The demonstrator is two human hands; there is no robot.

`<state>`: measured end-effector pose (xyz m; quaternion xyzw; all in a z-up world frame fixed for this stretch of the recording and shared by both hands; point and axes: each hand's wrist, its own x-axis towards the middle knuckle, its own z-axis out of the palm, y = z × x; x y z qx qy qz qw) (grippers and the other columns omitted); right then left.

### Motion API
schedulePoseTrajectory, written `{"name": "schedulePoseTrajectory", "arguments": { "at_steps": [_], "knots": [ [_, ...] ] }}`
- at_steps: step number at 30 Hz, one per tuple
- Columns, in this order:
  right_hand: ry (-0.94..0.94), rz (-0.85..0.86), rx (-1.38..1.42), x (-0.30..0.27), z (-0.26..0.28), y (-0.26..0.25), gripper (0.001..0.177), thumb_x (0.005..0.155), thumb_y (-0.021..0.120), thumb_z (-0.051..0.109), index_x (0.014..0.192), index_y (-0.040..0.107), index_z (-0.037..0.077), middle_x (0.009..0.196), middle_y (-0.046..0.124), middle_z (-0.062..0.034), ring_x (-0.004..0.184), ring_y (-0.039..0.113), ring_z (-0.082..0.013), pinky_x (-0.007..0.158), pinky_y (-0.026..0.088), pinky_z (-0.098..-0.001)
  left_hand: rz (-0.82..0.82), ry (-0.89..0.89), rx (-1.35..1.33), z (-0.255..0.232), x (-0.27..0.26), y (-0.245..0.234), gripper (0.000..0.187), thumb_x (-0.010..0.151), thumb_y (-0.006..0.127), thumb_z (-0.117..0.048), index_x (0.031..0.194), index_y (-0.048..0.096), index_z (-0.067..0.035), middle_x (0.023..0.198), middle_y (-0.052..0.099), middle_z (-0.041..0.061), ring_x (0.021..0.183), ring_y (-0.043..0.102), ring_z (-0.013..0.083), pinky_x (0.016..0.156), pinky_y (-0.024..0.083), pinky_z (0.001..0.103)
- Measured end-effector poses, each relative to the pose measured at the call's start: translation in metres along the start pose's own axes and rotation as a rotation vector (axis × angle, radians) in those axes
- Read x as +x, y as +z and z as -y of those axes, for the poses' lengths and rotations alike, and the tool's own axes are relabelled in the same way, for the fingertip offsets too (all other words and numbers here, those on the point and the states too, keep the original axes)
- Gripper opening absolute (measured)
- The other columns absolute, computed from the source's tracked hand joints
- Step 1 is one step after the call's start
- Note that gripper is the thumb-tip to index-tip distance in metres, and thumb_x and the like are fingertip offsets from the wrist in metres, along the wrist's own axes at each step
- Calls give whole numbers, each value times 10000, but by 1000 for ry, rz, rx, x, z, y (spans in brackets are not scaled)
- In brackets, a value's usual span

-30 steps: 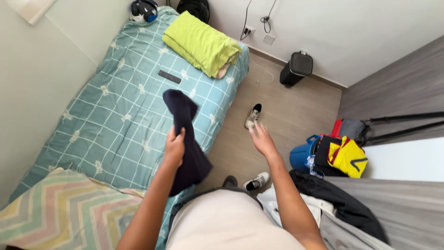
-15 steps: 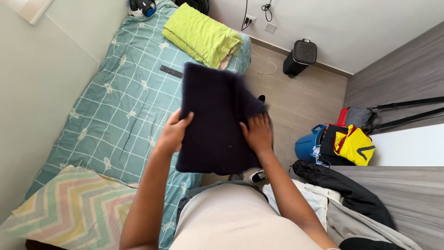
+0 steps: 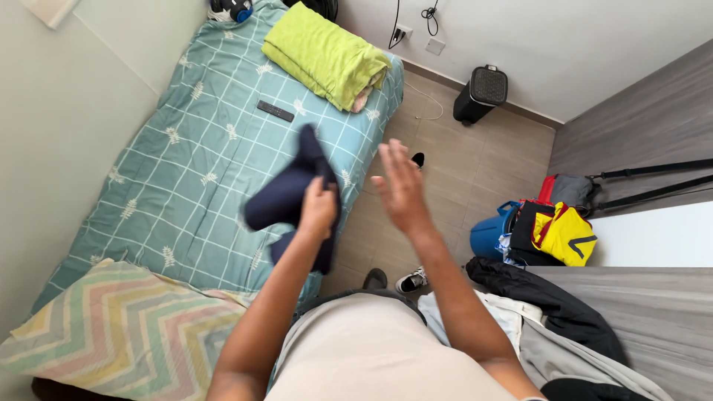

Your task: Folding a dark towel and a green blanket on a bed.

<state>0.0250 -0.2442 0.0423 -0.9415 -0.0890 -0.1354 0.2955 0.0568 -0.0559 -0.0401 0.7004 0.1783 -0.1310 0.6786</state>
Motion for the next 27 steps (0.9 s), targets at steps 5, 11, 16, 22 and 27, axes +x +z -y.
{"name": "schedulePoseTrajectory", "arguments": {
  "at_steps": [5,11,16,22,27],
  "knots": [
    [-113,7,-55,13,67,-6,617,1081,398,493,1606,400,171,1706,292,-149,1593,234,-344,1268,168,-569,306,94,-46,-13,-15,14,458,957,507,-98,1411,540,-148,982,653,12,798,572,150,669,480,345],
    [174,53,-353,-23,-68,46,642,1042,441,507,1585,403,166,1652,334,-150,1544,264,-337,1226,141,-605,150,-40,-412,-15,1,-48,223,988,633,-146,1184,658,-43,938,700,49,834,650,151,751,547,317],
    [851,386,-378,-104,-222,87,714,1046,348,655,1561,376,162,1660,241,-236,1552,188,-357,1253,123,-516,19,80,-432,19,13,-91,192,1002,589,-133,1141,666,-25,914,698,5,823,639,109,742,527,278],
    [765,407,-188,-79,-178,74,727,1000,369,630,1578,360,190,1646,257,-202,1530,213,-362,1218,191,-490,-302,-8,-139,80,47,-71,220,993,531,-114,1201,602,-126,761,552,0,637,447,146,560,368,342],
    [76,86,20,-13,-26,38,545,1093,464,395,1559,433,113,1632,380,-211,1530,346,-371,1233,299,-474,57,70,-143,42,15,-14,228,1004,541,-109,1208,639,-84,895,632,22,778,541,121,678,467,293]
  ]
}}
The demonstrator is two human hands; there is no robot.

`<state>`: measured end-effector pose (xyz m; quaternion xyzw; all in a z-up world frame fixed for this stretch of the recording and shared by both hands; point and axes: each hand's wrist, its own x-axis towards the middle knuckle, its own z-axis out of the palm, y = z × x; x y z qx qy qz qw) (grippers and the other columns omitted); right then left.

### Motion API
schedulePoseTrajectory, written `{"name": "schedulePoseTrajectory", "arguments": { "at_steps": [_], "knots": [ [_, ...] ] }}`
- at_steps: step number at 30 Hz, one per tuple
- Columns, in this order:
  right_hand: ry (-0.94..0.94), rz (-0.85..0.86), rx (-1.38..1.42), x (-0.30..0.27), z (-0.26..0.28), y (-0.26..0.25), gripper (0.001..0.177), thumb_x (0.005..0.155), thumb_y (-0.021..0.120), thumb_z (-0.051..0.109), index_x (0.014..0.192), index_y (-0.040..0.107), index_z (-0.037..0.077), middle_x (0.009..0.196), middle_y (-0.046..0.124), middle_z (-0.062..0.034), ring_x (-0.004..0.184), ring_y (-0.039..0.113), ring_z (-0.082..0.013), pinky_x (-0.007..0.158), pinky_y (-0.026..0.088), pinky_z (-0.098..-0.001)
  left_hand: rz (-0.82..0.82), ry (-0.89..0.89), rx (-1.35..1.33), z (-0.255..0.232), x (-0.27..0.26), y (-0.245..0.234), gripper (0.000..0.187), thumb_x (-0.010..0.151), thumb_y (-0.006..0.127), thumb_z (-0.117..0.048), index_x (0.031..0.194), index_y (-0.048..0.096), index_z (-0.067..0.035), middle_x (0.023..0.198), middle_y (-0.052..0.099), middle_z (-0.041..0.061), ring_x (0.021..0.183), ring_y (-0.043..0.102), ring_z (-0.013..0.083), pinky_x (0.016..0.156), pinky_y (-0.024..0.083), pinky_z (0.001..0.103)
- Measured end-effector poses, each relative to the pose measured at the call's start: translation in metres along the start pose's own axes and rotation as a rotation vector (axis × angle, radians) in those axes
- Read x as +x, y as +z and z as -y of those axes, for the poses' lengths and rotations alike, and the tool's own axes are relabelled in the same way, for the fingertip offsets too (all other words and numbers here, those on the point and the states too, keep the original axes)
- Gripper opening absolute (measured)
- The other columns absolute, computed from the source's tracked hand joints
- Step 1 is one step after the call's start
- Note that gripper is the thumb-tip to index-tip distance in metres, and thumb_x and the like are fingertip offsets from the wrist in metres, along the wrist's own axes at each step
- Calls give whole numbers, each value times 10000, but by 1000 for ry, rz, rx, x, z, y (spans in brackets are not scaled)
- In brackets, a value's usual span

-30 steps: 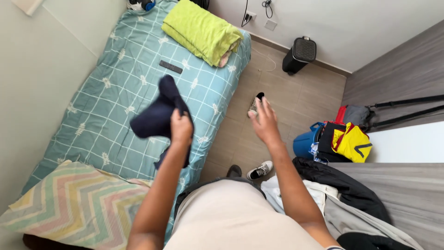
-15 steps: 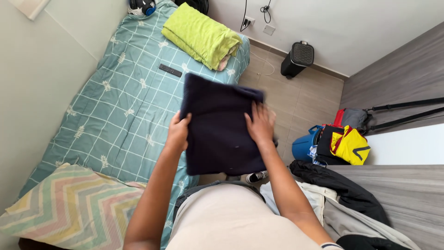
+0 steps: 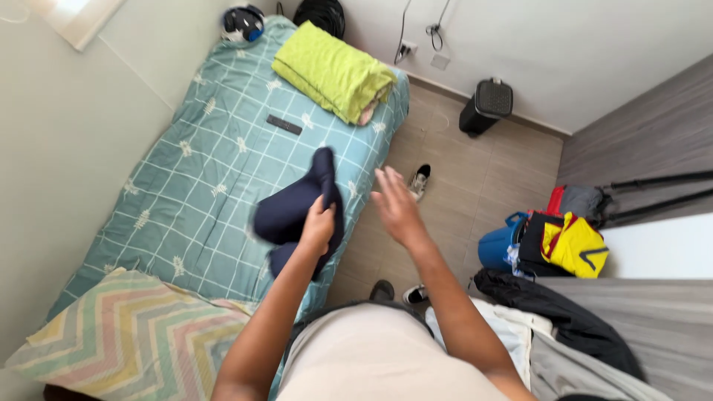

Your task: Folding a dark towel and a green blanket on a bed.

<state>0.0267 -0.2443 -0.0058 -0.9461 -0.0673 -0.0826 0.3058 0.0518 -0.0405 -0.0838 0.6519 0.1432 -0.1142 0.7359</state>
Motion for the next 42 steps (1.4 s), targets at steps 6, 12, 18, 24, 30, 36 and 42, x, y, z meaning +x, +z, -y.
{"name": "schedulePoseTrajectory", "arguments": {
  "at_steps": [6,12,18,24,30,36,42],
  "knots": [
    [-287,1,182,-28,31,16,619,1056,508,349,1572,366,37,1641,351,-229,1535,313,-373,1240,268,-475,125,19,-376,-11,-14,21,327,1056,516,-141,1372,554,-65,1182,687,71,1020,651,144,882,534,303],
    [620,441,-242,-99,-126,78,631,1036,322,527,1547,423,170,1598,403,-136,1506,322,-333,1238,209,-499,-39,-44,-402,-33,-39,-20,316,1054,514,-181,1352,564,-88,1194,692,75,1032,676,159,878,563,309],
    [780,412,65,-169,-331,145,672,1042,355,559,1449,555,64,1497,539,-211,1429,472,-366,1204,339,-420,-284,-55,-83,12,-18,-82,332,1090,502,-184,1399,594,-104,1003,587,127,763,481,194,622,413,362],
    [318,64,289,-45,-104,55,577,1057,478,431,1538,448,112,1611,395,-195,1518,368,-327,1221,310,-410,-235,119,-72,56,2,-48,334,1070,505,-139,1396,546,-79,1121,642,43,944,570,111,805,470,264],
    [-337,-62,32,-6,56,16,585,1063,499,369,1578,417,106,1676,308,-168,1544,329,-372,1241,278,-503,87,26,-366,-13,-33,24,361,1060,524,-163,1406,555,-66,1205,658,58,1045,576,124,892,479,263],
    [242,-376,-247,-28,-107,59,599,1040,549,299,1566,447,32,1613,432,-193,1513,362,-372,1265,260,-459,21,145,-419,-59,-48,-16,356,1057,554,-188,1376,561,-30,1263,658,106,1120,636,184,990,514,311],
    [1239,180,-158,-92,-280,92,702,1021,468,580,1501,450,69,1589,269,-331,1455,287,-473,1172,279,-558,-61,287,-352,-33,-42,-67,378,1079,557,-187,1404,553,6,1291,642,111,1153,617,178,1021,493,308]
  ]
}}
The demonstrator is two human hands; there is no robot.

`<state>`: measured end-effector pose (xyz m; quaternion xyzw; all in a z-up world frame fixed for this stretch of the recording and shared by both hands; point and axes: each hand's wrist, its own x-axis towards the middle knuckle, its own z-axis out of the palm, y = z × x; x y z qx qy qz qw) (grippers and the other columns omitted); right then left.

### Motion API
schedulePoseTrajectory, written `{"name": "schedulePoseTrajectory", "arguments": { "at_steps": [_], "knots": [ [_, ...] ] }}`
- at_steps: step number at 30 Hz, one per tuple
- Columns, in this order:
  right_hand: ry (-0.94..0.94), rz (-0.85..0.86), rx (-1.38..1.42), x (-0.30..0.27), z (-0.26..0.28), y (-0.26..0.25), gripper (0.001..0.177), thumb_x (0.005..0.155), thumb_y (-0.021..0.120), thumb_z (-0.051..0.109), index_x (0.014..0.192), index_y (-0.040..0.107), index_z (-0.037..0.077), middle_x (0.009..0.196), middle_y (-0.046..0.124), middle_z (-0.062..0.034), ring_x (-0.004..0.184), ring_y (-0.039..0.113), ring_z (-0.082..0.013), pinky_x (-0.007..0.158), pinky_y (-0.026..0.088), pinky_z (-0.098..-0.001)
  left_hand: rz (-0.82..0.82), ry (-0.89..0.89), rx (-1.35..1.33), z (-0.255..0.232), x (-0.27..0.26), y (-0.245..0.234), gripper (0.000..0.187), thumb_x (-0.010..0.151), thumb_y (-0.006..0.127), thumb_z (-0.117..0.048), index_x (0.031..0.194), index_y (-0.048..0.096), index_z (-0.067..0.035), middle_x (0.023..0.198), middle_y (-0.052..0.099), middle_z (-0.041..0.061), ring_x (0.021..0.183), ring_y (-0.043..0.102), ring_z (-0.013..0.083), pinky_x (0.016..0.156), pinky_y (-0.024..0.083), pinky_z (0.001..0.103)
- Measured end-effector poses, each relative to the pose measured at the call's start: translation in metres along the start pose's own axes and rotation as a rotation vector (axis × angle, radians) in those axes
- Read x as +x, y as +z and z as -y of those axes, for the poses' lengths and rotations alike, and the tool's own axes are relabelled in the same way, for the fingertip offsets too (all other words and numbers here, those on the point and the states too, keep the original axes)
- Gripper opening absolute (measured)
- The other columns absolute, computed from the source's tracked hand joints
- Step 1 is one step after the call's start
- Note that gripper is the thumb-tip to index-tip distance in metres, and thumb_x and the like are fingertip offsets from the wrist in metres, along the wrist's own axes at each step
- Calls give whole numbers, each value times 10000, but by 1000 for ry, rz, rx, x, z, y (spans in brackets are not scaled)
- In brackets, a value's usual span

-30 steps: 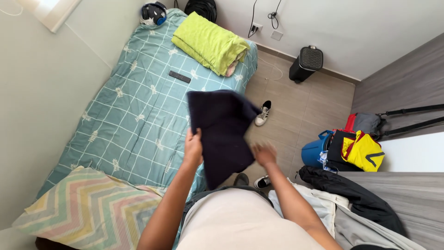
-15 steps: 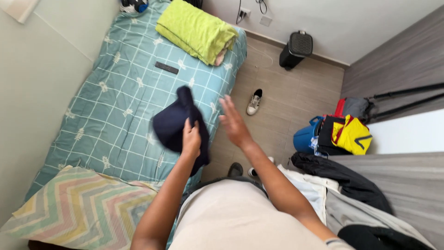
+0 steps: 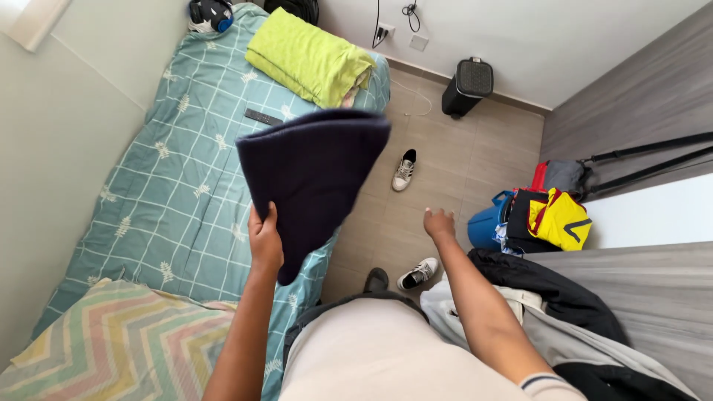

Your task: Folding a dark towel and a green blanket on a bed.

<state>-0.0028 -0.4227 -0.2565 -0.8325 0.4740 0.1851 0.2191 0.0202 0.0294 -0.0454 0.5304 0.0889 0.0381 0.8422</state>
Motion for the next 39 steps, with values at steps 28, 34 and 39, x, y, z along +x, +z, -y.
{"name": "schedulePoseTrajectory", "arguments": {
  "at_steps": [28,34,39],
  "knots": [
    [-591,167,-242,-47,40,1,718,1027,429,640,1470,566,92,1558,455,-266,1454,437,-431,1217,354,-484,-114,-106,291,36,13,20,349,1046,503,-118,1386,556,-61,1193,686,76,1050,638,173,912,502,303],
    [-1336,-215,268,-300,169,-125,563,1055,539,382,1530,477,86,1657,331,-227,1528,328,-399,1224,293,-481,78,-112,120,42,11,78,334,1054,540,-91,1371,599,-5,1180,662,87,1031,588,156,888,468,299],
    [-1278,-407,206,-260,121,-84,720,968,627,388,1567,391,65,1626,358,-163,1544,323,-349,1264,247,-503,182,-84,-302,-19,6,90,278,1053,568,-94,1313,604,-4,1228,673,70,1117,627,163,983,505,305]
  ]
}}
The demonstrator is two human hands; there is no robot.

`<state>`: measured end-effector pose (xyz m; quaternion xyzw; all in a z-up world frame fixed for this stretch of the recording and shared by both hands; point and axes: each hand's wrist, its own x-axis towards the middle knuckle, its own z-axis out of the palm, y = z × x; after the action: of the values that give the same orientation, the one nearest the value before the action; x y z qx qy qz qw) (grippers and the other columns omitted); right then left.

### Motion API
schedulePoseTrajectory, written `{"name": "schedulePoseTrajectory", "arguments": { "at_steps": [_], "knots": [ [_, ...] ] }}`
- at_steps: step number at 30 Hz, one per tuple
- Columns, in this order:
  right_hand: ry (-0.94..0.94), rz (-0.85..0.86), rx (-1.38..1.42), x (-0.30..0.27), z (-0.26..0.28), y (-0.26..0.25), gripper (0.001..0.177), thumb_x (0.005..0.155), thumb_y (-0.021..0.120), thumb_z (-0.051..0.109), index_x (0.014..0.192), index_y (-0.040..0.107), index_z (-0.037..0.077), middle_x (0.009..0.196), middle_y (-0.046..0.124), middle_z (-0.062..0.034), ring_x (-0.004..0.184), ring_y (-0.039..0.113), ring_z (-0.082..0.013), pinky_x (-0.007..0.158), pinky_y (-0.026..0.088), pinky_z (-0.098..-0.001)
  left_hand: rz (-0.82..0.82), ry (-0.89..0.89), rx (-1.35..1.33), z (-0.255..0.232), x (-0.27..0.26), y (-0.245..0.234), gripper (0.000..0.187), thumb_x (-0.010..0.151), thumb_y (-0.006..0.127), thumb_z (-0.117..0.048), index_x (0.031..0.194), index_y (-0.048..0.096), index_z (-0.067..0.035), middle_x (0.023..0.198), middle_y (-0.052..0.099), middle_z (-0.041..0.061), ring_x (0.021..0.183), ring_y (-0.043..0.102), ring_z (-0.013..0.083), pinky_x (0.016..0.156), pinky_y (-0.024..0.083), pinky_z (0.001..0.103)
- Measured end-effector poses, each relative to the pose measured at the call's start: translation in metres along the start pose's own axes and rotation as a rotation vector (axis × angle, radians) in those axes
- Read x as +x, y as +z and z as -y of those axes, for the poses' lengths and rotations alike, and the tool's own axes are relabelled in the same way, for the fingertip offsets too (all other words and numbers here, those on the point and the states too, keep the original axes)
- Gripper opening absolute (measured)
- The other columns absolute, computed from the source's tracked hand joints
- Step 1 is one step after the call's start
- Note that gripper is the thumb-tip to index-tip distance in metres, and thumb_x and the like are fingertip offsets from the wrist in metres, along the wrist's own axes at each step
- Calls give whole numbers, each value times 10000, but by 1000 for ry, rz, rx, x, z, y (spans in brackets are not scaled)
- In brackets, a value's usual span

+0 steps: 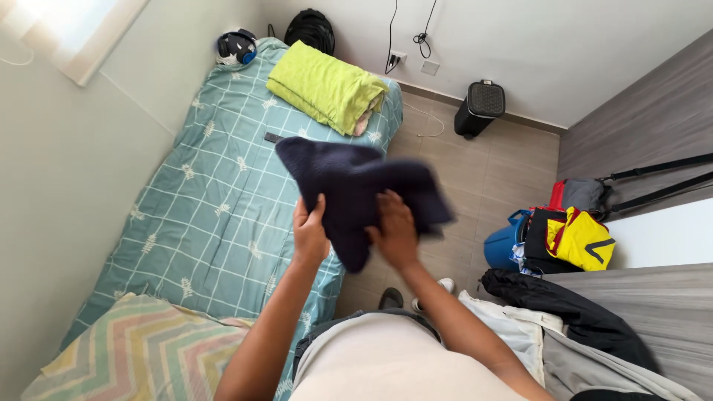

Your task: Folding a dark towel and a green blanket on a bed.

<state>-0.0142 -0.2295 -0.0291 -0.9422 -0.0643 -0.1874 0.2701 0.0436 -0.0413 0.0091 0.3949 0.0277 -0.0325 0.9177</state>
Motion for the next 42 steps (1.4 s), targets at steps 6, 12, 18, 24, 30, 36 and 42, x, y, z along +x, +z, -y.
{"name": "schedulePoseTrajectory", "arguments": {
  "at_steps": [6,12,18,24,30,36,42],
  "knots": [
    [826,1302,-316,-164,-342,139,680,899,598,573,1366,715,93,1430,643,-156,1339,589,-353,1119,461,-453,-73,29,177,-46,-8,-11,321,1056,548,-138,1342,595,0,1269,675,80,1156,632,176,1026,499,310],
    [352,283,150,-16,-172,43,626,972,611,446,1432,527,31,1467,564,-229,1369,544,-392,1144,436,-415,-140,-28,324,36,26,-84,343,1069,552,-93,1390,576,26,1226,652,94,1108,586,170,950,470,315],
    [-136,5,235,66,72,-41,579,1058,549,285,1575,393,77,1651,357,-214,1538,342,-383,1257,269,-468,-8,-195,138,21,10,-2,360,1010,566,-70,1367,593,-41,1212,683,44,1080,632,125,925,504,281],
    [118,-93,-53,39,-105,32,564,1072,488,250,1605,385,95,1661,382,-145,1536,362,-390,1261,257,-473,224,-108,139,-20,-18,17,299,1054,591,-74,1336,621,19,1187,680,48,1083,627,125,974,509,290],
    [905,542,-179,-48,-329,81,725,931,643,544,1480,555,79,1559,440,-291,1494,373,-415,1214,336,-433,116,-100,223,-50,-27,18,317,1044,576,-104,1339,609,8,1183,691,19,1094,631,105,977,504,271],
    [322,-68,135,35,-99,-19,551,1035,587,390,1472,532,57,1608,389,-272,1502,385,-404,1227,354,-439,-88,-181,420,55,5,-57,295,1034,587,-109,1318,629,-41,1030,669,33,895,589,127,784,494,295],
    [-187,-88,245,30,39,-44,568,1105,468,366,1581,418,61,1690,214,-282,1578,270,-405,1263,259,-516,257,-128,412,41,-13,3,313,1021,573,-63,1328,591,-7,1131,672,-12,1034,587,67,915,480,238]
  ]
}}
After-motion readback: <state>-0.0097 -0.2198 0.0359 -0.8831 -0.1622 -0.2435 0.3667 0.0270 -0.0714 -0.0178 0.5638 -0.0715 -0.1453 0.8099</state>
